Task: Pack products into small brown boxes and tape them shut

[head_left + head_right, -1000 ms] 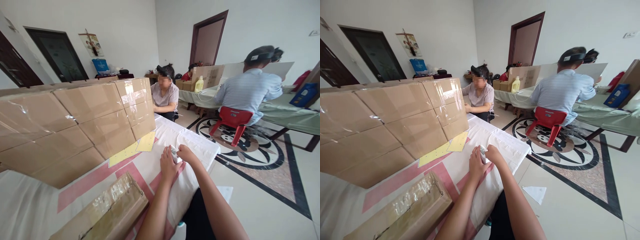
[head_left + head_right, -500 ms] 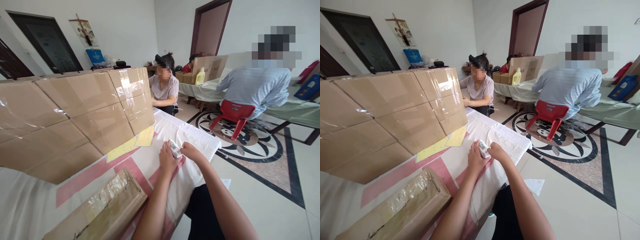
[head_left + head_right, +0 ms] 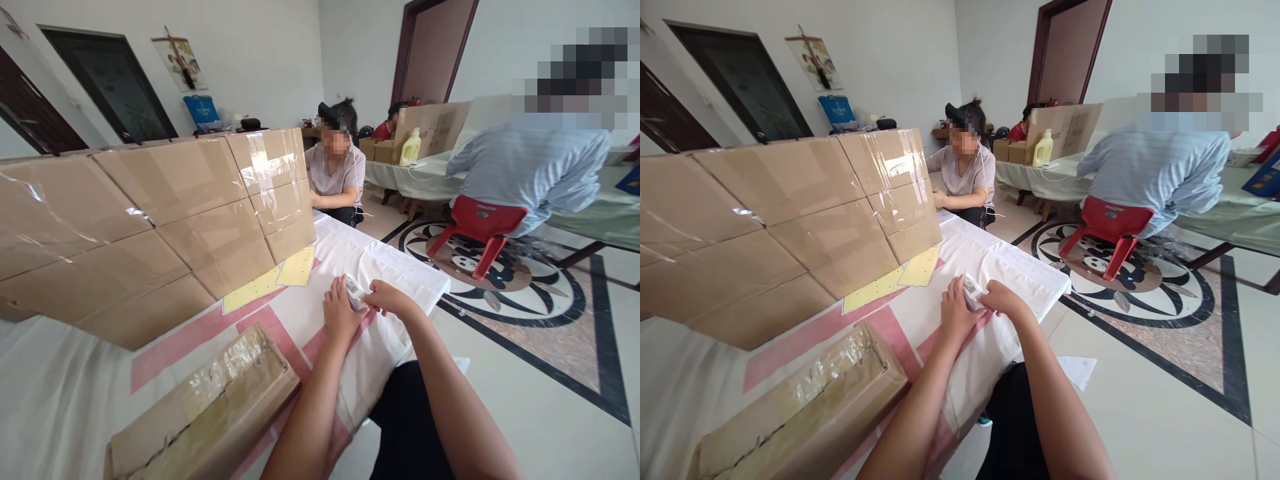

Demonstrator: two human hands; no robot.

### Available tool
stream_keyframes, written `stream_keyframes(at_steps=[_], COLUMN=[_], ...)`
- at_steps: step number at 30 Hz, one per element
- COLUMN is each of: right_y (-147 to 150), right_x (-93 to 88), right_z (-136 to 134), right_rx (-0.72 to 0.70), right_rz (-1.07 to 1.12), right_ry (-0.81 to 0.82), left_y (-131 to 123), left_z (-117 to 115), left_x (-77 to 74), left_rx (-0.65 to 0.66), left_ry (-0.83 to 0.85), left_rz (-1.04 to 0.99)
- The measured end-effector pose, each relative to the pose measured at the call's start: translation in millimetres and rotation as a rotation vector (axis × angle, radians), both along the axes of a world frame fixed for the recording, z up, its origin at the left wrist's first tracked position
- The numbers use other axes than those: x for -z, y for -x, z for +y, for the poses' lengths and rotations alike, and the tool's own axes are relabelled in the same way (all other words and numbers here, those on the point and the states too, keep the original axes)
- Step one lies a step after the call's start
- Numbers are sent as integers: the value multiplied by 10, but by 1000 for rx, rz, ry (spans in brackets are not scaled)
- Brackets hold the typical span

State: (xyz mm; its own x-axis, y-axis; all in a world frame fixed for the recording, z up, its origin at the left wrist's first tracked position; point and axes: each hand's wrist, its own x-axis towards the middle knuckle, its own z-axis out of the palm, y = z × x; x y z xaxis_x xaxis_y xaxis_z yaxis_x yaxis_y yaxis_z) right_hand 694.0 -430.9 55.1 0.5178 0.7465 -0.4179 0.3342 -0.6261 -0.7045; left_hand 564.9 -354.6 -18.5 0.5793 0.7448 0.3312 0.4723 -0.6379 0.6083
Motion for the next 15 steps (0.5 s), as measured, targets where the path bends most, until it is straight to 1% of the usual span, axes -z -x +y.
stream_keyframes(at_steps=[6, 11, 15], right_y=[22, -20, -29], right_x=[44, 151, 206], right_z=[-72, -109, -119], right_rx=[32, 35, 30], right_rz=[104, 203, 222], right_ry=[-91, -179, -229], left_y=[-4, -7, -10], left_z=[-9, -11, -12], left_x=[6, 20, 15], left_rx=[-9, -23, -17], left_ry=[-34, -58, -57], left_rz=[2, -3, -2])
